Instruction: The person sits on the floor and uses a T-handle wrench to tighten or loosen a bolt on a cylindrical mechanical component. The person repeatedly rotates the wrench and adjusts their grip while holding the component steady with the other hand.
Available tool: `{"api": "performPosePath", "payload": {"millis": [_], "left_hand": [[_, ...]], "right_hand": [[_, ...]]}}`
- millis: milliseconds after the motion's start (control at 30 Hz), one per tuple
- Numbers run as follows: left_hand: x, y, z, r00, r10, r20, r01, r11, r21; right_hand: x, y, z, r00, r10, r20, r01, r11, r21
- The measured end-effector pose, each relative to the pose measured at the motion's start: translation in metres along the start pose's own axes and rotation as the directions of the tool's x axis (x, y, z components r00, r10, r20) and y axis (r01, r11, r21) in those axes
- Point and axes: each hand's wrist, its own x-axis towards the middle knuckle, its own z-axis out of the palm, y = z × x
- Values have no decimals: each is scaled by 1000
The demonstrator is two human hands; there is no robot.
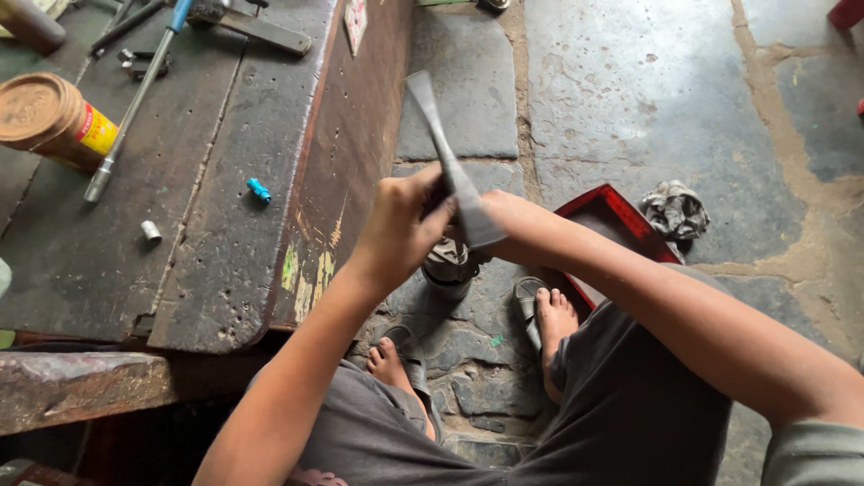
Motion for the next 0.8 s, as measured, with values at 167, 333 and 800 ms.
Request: {"api": "performPosePath", "payload": {"millis": [167, 333, 800], "left_hand": [[6, 7, 5, 1000, 19, -14, -17, 992, 123], [9, 9, 6, 985, 173, -29, -175, 973, -147], [13, 11, 4, 975, 184, -127, -173, 980, 96]], "right_hand": [[-2, 0, 0, 992, -107, -74, 111, 993, 45], [-2, 6, -1, 984, -121, -130, 126, 992, 32], [-4, -5, -12, 976, -176, -126, 178, 984, 0]]}}
